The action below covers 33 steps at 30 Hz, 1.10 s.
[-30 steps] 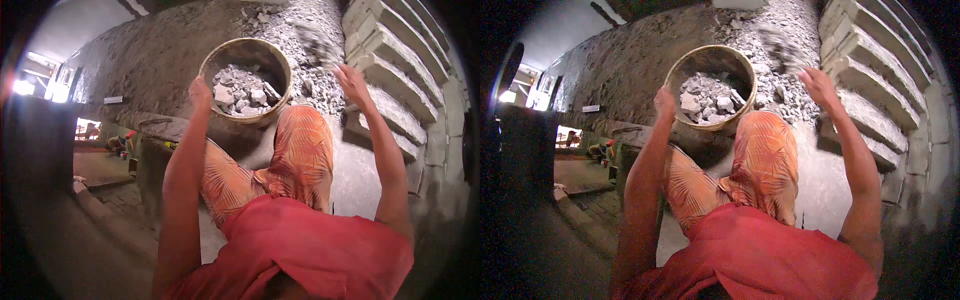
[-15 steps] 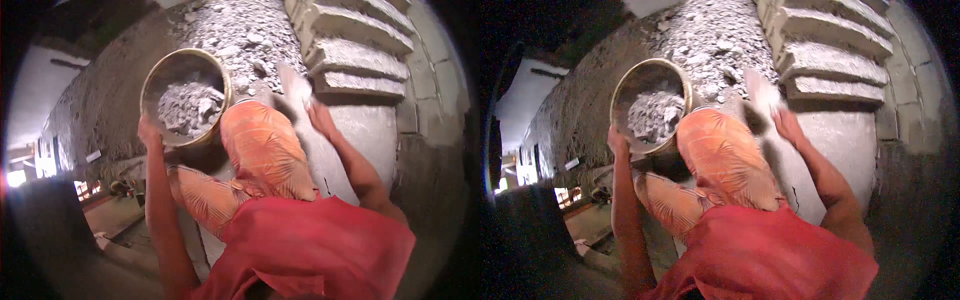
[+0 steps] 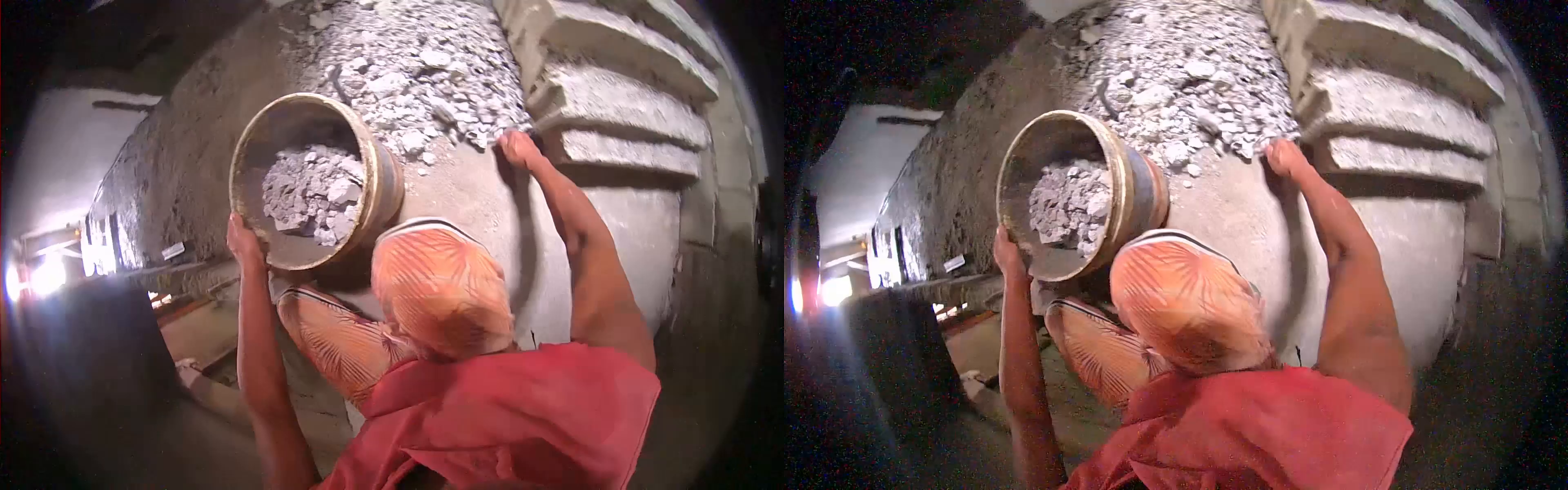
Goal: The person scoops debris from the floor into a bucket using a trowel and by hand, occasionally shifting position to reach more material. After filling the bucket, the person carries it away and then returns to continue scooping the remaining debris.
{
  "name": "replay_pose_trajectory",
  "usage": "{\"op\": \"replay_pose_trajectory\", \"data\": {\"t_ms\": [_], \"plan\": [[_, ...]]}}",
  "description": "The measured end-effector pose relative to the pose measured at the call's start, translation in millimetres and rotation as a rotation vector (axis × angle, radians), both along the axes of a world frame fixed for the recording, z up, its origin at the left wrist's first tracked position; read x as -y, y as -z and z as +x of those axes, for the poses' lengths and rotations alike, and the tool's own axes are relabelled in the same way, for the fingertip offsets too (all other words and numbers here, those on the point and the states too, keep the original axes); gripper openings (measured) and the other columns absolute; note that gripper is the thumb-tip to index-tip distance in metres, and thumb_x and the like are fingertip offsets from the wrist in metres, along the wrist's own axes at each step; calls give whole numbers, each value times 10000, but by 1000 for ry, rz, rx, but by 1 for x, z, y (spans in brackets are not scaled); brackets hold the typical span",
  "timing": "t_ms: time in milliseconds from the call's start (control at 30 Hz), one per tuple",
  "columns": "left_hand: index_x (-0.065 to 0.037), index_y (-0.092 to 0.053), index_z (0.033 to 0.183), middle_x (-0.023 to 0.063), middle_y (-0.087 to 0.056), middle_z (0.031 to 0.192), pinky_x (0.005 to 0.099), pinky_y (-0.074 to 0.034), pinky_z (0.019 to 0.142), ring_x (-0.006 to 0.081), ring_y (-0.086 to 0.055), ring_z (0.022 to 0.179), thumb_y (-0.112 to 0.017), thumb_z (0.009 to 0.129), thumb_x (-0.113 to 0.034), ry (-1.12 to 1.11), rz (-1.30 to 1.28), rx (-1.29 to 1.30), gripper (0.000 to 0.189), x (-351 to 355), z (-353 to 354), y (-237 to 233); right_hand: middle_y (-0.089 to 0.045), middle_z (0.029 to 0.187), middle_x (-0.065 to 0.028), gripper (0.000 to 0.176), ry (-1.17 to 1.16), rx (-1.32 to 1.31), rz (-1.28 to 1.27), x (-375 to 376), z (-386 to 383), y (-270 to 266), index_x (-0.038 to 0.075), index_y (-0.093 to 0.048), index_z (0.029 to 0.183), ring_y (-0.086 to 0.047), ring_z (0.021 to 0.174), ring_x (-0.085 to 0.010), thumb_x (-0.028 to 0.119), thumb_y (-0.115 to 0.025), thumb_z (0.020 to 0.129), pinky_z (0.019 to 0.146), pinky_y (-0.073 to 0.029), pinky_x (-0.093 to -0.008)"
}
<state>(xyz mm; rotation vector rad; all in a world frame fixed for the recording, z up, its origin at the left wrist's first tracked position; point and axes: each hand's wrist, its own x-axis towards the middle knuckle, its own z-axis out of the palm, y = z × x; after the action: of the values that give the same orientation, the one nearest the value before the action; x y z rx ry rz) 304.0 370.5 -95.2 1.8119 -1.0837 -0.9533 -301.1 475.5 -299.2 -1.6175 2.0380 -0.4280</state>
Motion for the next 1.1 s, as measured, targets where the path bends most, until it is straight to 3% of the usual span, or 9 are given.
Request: {"op": "replay_pose_trajectory", "data": {"t_ms": [133,167,233,300,367,433,767,867,1100], "plan": [[23,-606,1112,149,-634,997,376,-427,823,250,-568,900,-373,978,-359,-117,-38,225,468,-4,-11,-5,-610,991,-304,452,155,-14,-3,68,22,1,-39,-632,933,-575,990,-449,370,-440,902,878,-444,-494],[23,-606,1112,149,-634,997,376,-427,823,250,-568,900,-373,978,-359,-141,-54,224,468,-1,-5,-3,-602,998,-316,466,113,-79,-67,79,13,57,-43,-617,960,-564,992,-467,382,-435,907,884,-435,-507],[32,-601,1126,187,-634,1054,397,-422,839,291,-580,947,-362,978,-360,-11,-137,404,482,1,1,5,-601,986,-323,462,239,-19,-113,66,37,18,-40,-607,970,-565,967,-483,382,-425,915,870,-442,-515],[34,-590,1141,212,-627,1075,413,-417,852,339,-579,968,-353,979,-364,21,-152,265,490,1,0,3,-602,984,-320,434,220,-13,-177,57,45,22,-39,-600,961,-573,941,-482,357,-424,924,851,-450,-520],[34,-588,1132,235,-617,1075,424,-416,859,367,-573,978,-353,979,-357,60,-106,547,481,-9,-18,-21,-610,944,-296,330,-35,-226,-239,48,49,17,-24,-595,901,-602,852,-459,270,-447,919,764,-484,-517],[33,-591,1111,251,-611,1065,434,-416,860,384,-570,990,-356,978,-342,9,-120,489,461,-2,-5,-6,-607,907,-258,267,146,-134,-185,43,55,4,-1,-589,873,-621,794,-420,221,-448,918,693,-505,-499],[24,-591,1138,244,-619,1074,440,-428,853,378,-585,998,-388,968,-320,-27,-143,350,435,-13,-31,-29,-616,874,-277,347,-30,-214,-289,28,4,-53,2,-577,928,-587,842,-477,325,-452,942,713,-453,-542],[15,-595,1150,234,-619,1098,439,-430,862,375,-586,1015,-398,962,-327,-67,-137,322,437,-12,-25,-24,-602,829,-272,348,-135,-269,-305,19,27,-165,6,-570,932,-563,805,-484,331,-448,954,706,-435,-548],[-3,-612,1138,240,-610,1111,452,-428,890,403,-567,1042,-382,959,-354,-85,-74,293,456,-8,-19,-19,-586,779,-276,402,-168,-209,-270,44,56,-292,-18,-571,843,-579,771,-454,359,-472,942,698,-442,-501]]}}
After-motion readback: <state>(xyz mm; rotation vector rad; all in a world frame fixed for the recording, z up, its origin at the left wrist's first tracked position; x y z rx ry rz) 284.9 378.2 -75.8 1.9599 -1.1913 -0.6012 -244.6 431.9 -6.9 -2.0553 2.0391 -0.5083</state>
